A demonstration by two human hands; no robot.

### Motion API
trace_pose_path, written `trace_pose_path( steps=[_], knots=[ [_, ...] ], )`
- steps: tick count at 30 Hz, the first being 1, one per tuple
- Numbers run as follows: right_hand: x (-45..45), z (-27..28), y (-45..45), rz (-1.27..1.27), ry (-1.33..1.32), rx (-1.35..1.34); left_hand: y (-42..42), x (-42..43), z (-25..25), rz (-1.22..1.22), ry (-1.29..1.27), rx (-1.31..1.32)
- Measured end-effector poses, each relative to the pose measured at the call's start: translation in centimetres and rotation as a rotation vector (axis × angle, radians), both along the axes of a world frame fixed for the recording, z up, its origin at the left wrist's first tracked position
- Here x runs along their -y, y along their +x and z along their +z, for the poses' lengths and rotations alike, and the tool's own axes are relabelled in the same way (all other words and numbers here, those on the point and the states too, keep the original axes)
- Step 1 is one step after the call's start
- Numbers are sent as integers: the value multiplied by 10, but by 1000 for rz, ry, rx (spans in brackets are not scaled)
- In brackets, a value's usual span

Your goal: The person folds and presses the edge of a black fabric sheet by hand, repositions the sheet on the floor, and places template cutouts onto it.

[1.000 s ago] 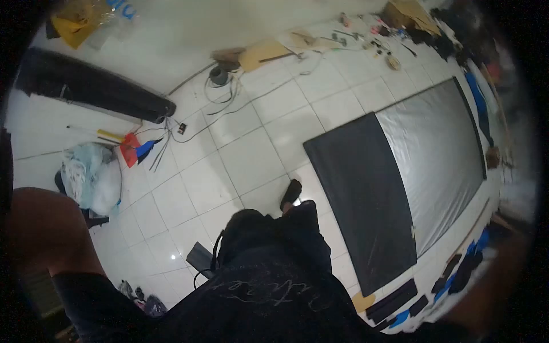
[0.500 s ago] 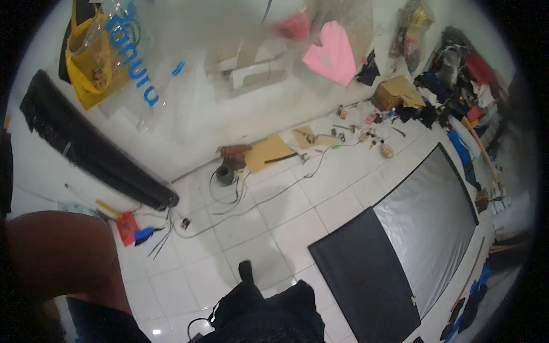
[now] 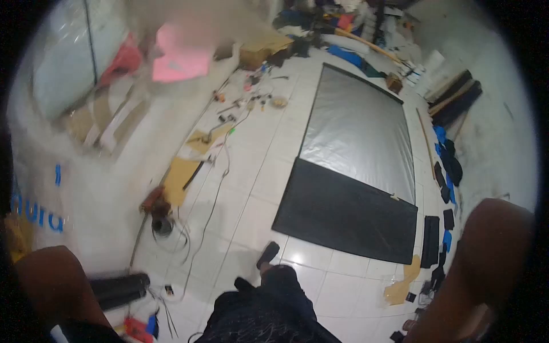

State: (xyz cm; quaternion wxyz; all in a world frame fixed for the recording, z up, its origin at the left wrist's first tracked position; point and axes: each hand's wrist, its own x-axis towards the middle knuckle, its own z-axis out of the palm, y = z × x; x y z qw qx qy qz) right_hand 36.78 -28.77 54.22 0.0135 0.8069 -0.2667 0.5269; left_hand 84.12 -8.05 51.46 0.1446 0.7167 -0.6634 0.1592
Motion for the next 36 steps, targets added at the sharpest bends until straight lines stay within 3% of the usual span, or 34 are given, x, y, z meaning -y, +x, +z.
trace_pose_path(
  steps=[10, 13, 16, 18, 19, 20, 21, 22, 23, 24, 25, 28, 31, 33, 35, 36],
  knots=[
    [60, 2, -77, -153, 21, 210, -72, 184, 18, -271, 28, -74],
    [94, -41, -113, -225, 178, 342, -103, 244, -20, -339, 98, -222],
    [117, -144, -145, -339, 495, 435, -137, 300, -94, -332, 288, -406],
    [116, -260, -141, -444, 713, 318, -165, 315, -167, -227, 526, -508],
    [105, -341, -129, -528, 977, 241, -184, 315, -209, -177, 684, -541],
    [77, -420, -109, -416, 1122, 238, -198, 310, -255, -145, 847, -539],
    [52, -510, -86, -427, 1479, -75, -182, 303, -373, -239, 897, -630],
    [3, -557, -56, -335, 1539, -32, -197, 295, -408, -279, 1039, -569],
    [-17, -501, -47, -190, 1668, -196, -210, 288, -429, -261, 1262, -552],
    [-33, -511, -30, -180, 1721, -327, -220, 282, -437, -326, 1365, -385],
    [-49, -522, -12, -167, 1768, -457, -219, 275, -448, -445, 1311, -288],
    [-62, -538, -14, -188, 1739, -187, -207, 275, -465, -450, 1339, -113],
    [-51, -520, -17, -157, 1813, -241, -196, 329, -476, -597, 1486, -135],
    [-42, -522, -4, -154, 1801, -187, -191, 360, -489, -679, 1725, -136],
    [-33, -521, 18, -161, 1803, -155, -187, 388, -499, -883, 1712, -109],
    [-32, -522, 38, -244, 1793, -195, -185, 395, -506, -950, 1685, 79]
  ],
)
